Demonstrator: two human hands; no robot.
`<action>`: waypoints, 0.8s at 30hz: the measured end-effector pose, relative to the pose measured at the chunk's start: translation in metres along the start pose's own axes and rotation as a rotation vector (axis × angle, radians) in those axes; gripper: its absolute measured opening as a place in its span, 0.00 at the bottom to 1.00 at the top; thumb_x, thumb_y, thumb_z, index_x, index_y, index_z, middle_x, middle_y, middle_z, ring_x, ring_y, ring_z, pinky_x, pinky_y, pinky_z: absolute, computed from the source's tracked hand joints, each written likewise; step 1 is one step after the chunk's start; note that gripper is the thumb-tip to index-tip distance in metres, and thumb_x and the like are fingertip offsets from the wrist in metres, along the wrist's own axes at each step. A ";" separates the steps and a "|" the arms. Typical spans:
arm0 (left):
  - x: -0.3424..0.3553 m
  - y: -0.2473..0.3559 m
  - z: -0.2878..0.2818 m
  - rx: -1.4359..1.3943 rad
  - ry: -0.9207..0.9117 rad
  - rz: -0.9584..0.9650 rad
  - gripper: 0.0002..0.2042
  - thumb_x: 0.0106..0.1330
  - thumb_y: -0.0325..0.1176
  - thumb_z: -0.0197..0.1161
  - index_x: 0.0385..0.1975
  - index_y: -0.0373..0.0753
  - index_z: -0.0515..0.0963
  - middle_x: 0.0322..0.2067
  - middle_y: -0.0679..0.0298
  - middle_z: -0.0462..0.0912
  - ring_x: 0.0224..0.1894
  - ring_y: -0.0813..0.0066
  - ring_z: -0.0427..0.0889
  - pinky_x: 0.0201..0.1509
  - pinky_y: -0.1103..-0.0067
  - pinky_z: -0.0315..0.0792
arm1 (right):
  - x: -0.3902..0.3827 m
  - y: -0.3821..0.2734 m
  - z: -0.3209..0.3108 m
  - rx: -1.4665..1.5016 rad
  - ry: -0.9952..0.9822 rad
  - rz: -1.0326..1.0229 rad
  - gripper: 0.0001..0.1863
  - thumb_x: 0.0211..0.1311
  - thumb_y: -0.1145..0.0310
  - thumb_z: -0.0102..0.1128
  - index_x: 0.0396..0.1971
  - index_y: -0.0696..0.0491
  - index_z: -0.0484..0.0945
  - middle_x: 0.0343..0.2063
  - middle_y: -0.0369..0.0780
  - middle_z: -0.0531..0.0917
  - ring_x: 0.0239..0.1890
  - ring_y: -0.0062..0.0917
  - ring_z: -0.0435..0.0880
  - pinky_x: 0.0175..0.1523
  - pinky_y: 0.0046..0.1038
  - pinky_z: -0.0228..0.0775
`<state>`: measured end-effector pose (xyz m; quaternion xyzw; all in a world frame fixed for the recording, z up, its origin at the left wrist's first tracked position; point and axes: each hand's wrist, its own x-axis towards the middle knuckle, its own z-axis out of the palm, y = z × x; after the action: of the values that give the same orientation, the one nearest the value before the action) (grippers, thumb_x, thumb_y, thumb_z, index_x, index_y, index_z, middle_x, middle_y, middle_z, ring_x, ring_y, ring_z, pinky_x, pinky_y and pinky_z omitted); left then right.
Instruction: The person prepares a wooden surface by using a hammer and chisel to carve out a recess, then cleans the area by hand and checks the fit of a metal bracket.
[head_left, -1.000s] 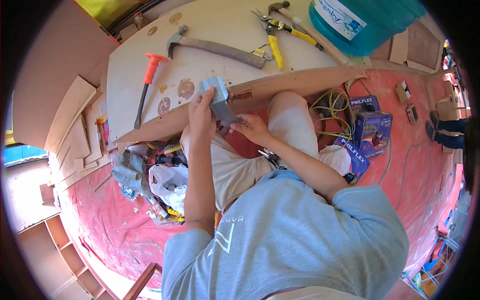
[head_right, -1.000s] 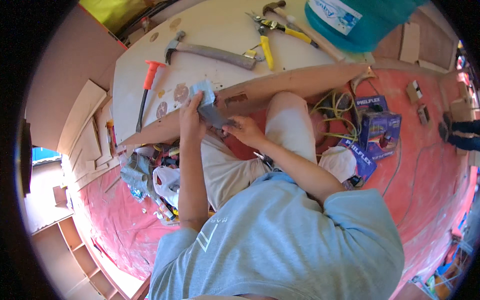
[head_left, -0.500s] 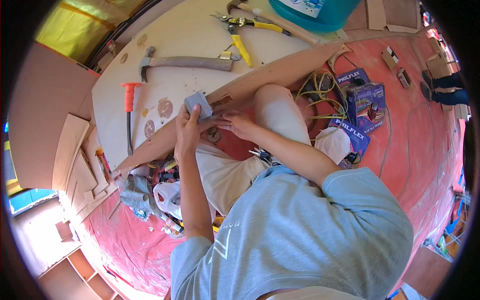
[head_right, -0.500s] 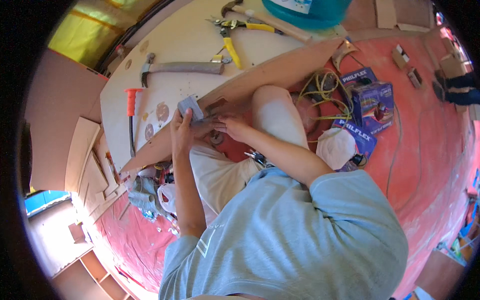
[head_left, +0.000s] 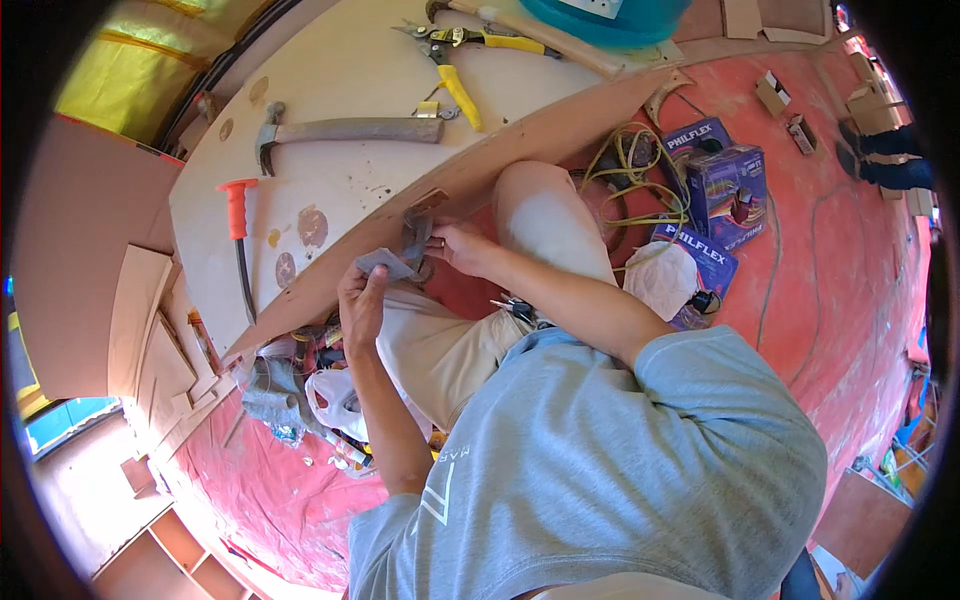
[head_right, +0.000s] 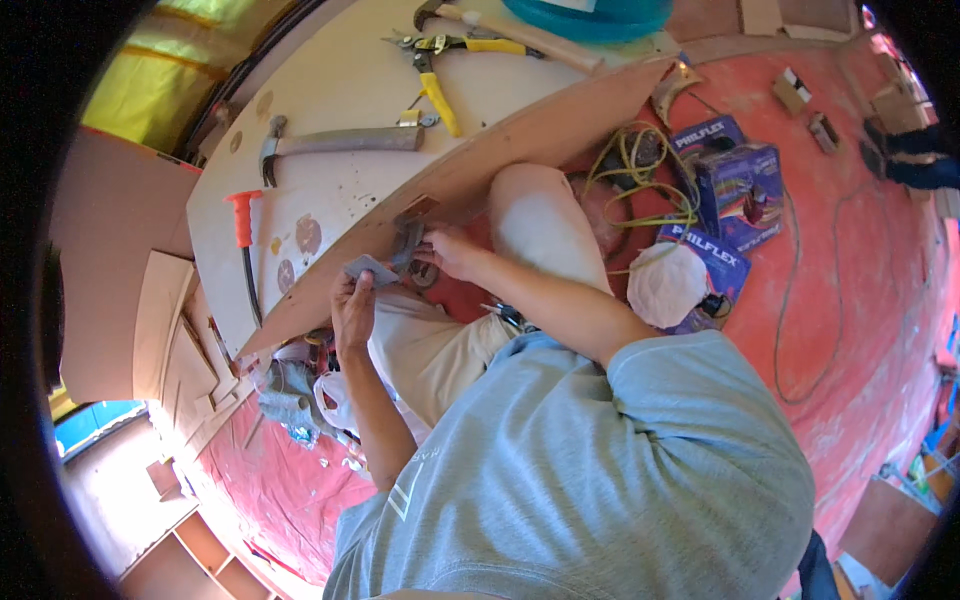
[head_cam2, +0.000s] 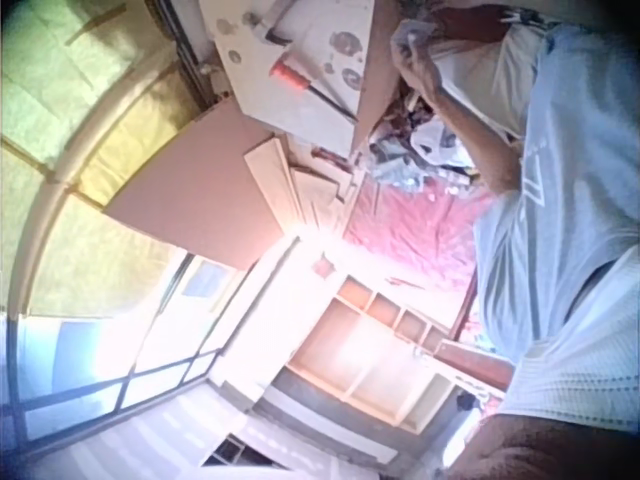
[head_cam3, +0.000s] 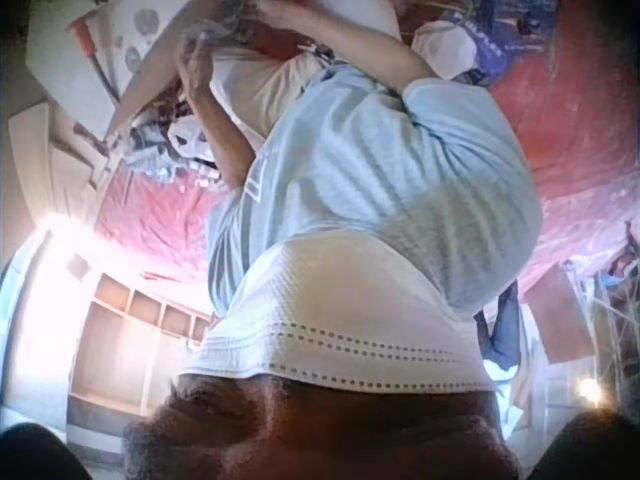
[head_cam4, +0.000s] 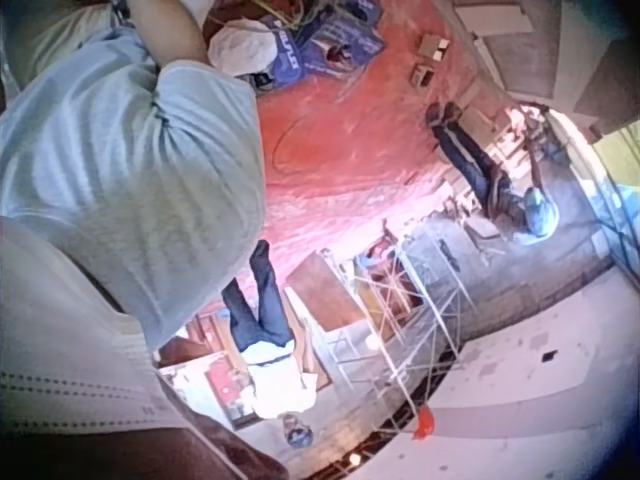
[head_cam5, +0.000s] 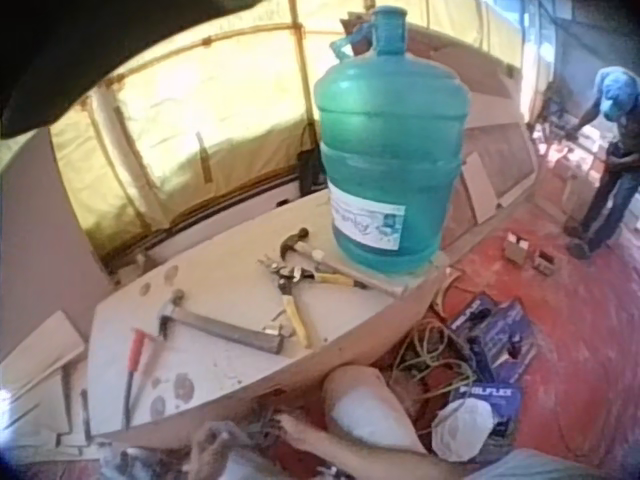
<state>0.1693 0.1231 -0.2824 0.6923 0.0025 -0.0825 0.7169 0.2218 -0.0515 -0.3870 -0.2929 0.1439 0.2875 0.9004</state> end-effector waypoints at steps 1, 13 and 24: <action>0.001 0.001 0.002 0.001 -0.001 0.000 0.14 0.69 0.37 0.61 0.46 0.33 0.77 0.39 0.63 0.82 0.41 0.76 0.80 0.49 0.78 0.72 | 0.001 0.000 -0.003 0.001 0.000 -0.001 0.16 0.70 0.74 0.41 0.53 0.58 0.71 0.50 0.45 0.79 0.52 0.34 0.80 0.60 0.37 0.71; 0.055 0.059 0.043 0.148 0.243 -0.053 0.14 0.70 0.35 0.58 0.45 0.30 0.76 0.37 0.64 0.82 0.37 0.80 0.79 0.43 0.81 0.74 | -0.002 -0.001 0.001 0.081 0.052 0.057 0.14 0.68 0.73 0.52 0.51 0.60 0.70 0.49 0.47 0.79 0.50 0.41 0.81 0.58 0.41 0.75; 0.078 0.074 0.025 0.268 0.102 -0.183 0.16 0.66 0.38 0.63 0.39 0.27 0.79 0.33 0.62 0.84 0.33 0.79 0.80 0.39 0.82 0.74 | 0.000 0.002 0.000 -0.243 0.099 -0.240 0.10 0.67 0.75 0.54 0.46 0.61 0.72 0.41 0.49 0.82 0.41 0.38 0.85 0.48 0.36 0.81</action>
<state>0.2524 0.0913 -0.2166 0.7818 0.0909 -0.1116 0.6067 0.2202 -0.0498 -0.3876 -0.4283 0.1166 0.1785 0.8781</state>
